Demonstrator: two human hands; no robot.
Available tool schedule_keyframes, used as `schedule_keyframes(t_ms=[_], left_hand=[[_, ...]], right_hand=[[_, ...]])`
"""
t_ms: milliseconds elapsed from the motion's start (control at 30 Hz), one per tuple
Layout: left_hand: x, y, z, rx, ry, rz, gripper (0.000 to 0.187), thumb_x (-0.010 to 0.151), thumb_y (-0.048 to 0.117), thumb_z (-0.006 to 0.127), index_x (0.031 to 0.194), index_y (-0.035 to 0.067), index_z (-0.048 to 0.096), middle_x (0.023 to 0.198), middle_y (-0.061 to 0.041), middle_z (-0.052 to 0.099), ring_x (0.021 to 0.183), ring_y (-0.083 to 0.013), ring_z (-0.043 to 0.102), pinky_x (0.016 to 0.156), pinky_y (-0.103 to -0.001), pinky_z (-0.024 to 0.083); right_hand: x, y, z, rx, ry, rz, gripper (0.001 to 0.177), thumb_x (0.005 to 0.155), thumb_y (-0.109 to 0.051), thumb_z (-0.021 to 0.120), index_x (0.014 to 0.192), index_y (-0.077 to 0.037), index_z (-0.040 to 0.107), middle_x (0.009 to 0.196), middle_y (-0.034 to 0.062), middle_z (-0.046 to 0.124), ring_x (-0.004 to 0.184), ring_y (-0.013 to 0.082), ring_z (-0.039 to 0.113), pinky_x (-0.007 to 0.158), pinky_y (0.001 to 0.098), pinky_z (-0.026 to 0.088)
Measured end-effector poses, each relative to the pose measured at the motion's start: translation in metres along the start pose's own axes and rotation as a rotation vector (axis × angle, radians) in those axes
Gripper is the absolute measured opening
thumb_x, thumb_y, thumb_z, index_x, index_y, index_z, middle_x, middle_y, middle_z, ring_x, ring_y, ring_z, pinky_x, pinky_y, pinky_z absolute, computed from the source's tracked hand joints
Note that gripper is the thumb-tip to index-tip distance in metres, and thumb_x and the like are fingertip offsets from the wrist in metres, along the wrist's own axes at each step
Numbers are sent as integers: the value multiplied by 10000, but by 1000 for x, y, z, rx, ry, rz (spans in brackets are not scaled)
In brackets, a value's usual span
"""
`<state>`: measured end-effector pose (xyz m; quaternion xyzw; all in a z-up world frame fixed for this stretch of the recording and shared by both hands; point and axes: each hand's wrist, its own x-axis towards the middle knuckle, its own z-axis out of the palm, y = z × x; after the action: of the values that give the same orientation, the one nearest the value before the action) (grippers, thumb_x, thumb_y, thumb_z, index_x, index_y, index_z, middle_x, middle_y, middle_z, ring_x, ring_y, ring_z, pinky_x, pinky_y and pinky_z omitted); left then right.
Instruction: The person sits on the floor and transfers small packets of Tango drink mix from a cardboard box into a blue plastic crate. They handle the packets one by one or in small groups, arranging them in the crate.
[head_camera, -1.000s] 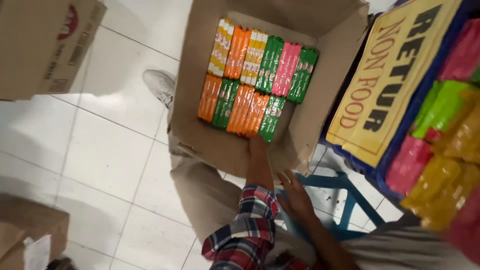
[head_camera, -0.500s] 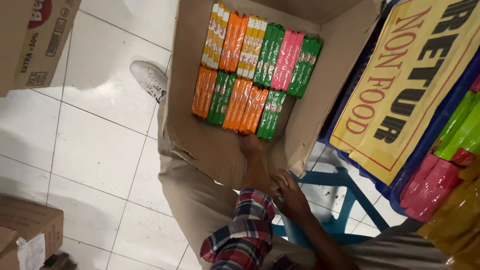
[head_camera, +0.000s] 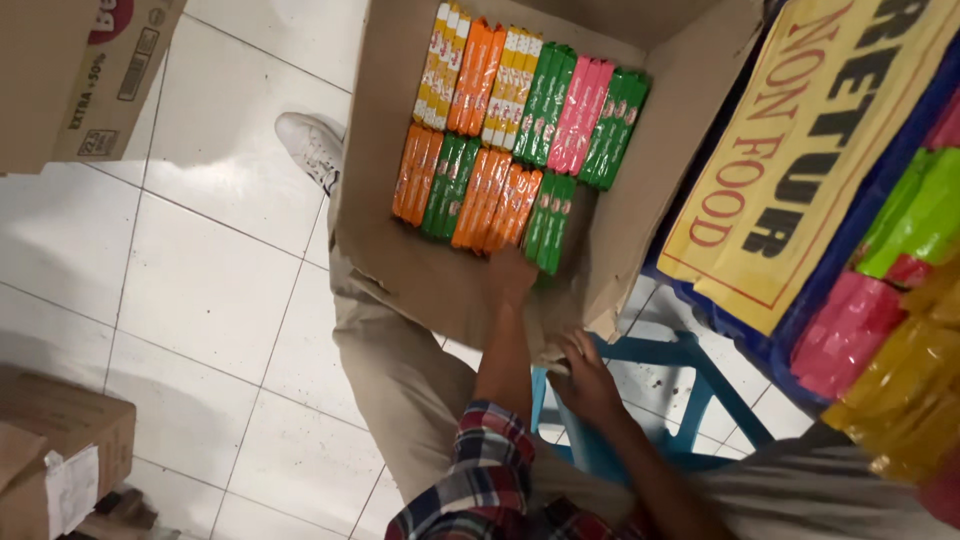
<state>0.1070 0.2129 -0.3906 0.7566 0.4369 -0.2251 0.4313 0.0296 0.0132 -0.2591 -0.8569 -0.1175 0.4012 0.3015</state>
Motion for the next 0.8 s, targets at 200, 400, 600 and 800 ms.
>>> schedule_keyframes(t_ms=[200,400,600,800], left_hand=[[-5,64,-13,228,15,31,330,808,264,690,964,-13,777,875,-198,722,878,-412,759,705,-537,626],[-17,93,-3,151,243,479,522,907,198,621,1389,50,485,1196,-294,588,936,-542,670,732,-685,600],[-22,108,4,269,306,654,518,970,476,561,1383,168,501,1522,-209,360,1278,-548,513,883,-805,511],[-18,109,3,410,211,482,837,776,265,800,1493,209,371,1473,-223,395,1208,-531,543,861,-670,572]], right_hand=[[-5,-15,-20,178,10,-52,637,898,-17,714,1480,-184,516,1556,223,357,1385,465,466,1057,484,569],[-3,-2,-14,216,30,-85,669,891,15,712,1496,-190,515,1557,228,342,1400,482,424,1055,482,560],[-3,-2,-18,210,7,-39,706,866,10,723,1504,-202,506,1568,233,341,1428,468,404,1098,476,529],[-9,-9,-36,144,-48,-31,734,900,-91,709,1553,-216,398,1608,259,260,1366,473,479,1092,545,523]])
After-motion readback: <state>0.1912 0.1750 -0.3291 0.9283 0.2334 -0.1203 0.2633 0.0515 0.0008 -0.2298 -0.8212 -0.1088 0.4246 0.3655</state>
